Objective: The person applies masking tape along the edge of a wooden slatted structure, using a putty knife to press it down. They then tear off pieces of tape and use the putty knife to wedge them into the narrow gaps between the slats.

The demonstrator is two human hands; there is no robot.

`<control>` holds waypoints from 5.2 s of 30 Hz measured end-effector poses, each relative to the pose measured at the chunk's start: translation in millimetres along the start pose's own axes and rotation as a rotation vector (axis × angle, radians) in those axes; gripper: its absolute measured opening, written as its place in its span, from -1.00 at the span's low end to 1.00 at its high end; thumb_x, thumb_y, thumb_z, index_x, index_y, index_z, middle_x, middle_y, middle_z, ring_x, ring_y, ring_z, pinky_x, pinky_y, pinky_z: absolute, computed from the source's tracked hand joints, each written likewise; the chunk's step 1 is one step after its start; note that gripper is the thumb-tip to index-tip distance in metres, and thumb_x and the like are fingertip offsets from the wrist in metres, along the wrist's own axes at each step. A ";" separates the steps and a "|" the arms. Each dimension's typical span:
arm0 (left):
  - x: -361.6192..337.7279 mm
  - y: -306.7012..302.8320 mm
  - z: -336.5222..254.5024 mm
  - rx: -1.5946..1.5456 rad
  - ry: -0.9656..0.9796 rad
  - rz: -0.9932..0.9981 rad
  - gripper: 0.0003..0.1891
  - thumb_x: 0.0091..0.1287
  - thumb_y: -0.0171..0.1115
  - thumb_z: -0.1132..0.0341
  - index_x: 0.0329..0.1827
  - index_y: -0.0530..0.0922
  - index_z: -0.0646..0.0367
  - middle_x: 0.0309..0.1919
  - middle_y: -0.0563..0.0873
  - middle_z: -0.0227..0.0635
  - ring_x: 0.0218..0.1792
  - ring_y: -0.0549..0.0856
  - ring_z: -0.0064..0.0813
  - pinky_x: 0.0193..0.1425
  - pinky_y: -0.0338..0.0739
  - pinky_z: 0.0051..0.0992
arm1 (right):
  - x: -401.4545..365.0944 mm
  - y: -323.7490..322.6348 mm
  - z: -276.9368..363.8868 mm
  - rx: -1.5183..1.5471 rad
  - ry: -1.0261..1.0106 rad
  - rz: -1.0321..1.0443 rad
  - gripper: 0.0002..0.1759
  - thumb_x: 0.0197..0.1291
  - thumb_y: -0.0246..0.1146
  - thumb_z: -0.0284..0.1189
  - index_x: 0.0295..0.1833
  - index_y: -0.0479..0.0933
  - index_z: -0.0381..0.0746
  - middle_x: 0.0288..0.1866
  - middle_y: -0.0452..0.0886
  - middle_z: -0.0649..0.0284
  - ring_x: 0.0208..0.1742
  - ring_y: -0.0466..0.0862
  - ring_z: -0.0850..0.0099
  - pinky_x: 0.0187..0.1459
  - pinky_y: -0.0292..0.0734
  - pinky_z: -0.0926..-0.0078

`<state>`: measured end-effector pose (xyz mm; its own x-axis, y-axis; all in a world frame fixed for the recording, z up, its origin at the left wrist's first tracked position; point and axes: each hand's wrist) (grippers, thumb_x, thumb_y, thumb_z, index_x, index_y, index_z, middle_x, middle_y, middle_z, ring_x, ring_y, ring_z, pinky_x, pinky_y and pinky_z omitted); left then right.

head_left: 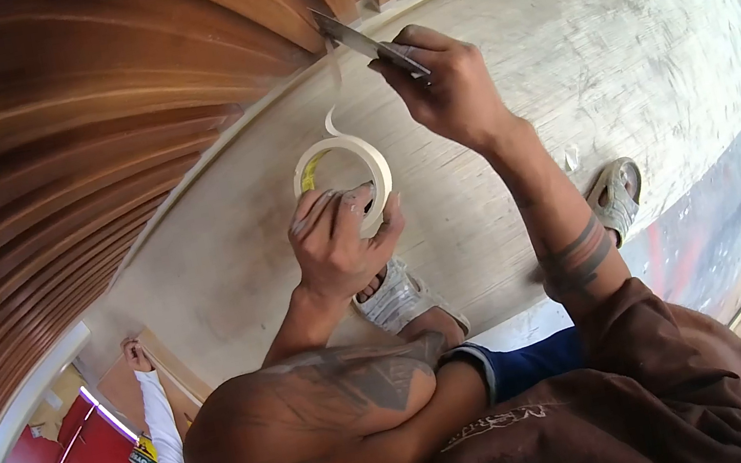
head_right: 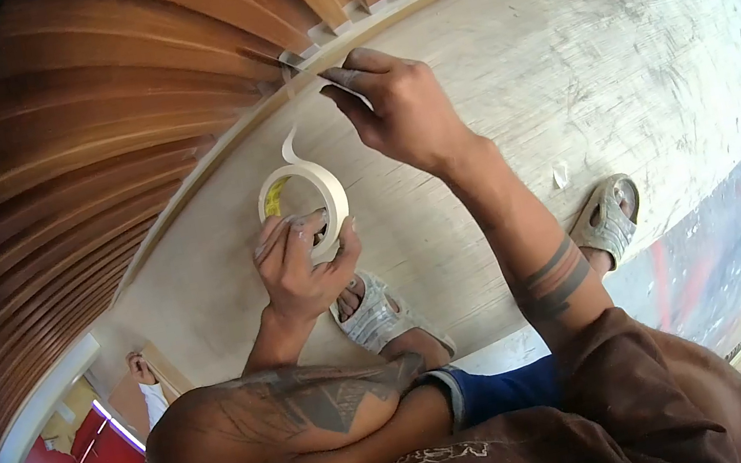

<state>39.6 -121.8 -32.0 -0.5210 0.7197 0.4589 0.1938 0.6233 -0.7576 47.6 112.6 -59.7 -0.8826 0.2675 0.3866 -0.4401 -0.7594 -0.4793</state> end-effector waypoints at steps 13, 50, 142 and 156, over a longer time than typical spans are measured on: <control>-2.1 -6.3 0.9 0.142 0.017 -0.009 -0.69 0.17 0.68 0.38 -0.16 0.68 0.26 -0.48 0.69 -0.22 -0.48 0.72 -0.12 -0.23 0.64 -0.19 | -12.4 13.8 2.8 -0.063 -0.039 -0.198 -0.77 0.31 0.53 -0.57 0.07 0.79 -0.25 -0.28 0.68 0.18 -0.44 0.70 0.18 -0.38 0.61 0.23; 7.2 2.1 -2.3 0.151 -0.004 -0.070 -0.65 0.25 0.68 0.44 -0.01 0.65 0.23 -0.34 0.77 -0.28 -0.36 0.73 -0.24 0.31 0.58 0.05 | -11.1 26.4 2.4 -0.230 -0.034 -0.275 -0.66 0.21 0.52 -0.58 0.12 0.78 -0.20 -0.23 0.66 0.23 -0.35 0.75 0.15 -0.33 0.67 0.22; 8.0 -59.7 40.6 0.254 -0.170 -0.430 -0.77 0.49 0.42 0.32 -0.17 0.60 0.32 -0.41 0.72 -0.20 -0.44 0.70 -0.34 -0.34 0.60 -0.37 | 24.8 -9.4 -14.0 -0.152 -0.122 -0.093 -0.87 0.33 0.52 -0.54 -0.03 0.84 -0.26 -0.25 0.72 0.17 -0.34 0.74 0.09 -0.30 0.66 0.21; 26.9 -6.4 2.5 -0.107 -0.671 0.322 -0.73 0.43 0.52 0.32 0.09 0.71 0.22 0.00 0.83 -0.02 0.00 0.84 -0.12 0.04 0.74 -0.19 | 19.5 -8.2 -10.2 -0.144 -0.096 -0.068 -0.85 0.29 0.52 -0.54 -0.04 0.84 -0.25 -0.23 0.75 0.16 -0.32 0.76 0.06 -0.28 0.69 0.17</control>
<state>22.3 -107.2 -16.0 -0.8128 0.5523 -0.1853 0.4843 0.4640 -0.7417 32.3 130.1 -56.3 -0.8333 0.2521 0.4920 -0.5233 -0.6465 -0.5551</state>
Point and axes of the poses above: each hand's wrist, its own x-axis towards the middle knuckle, its own y-axis out of the palm, z = x × y
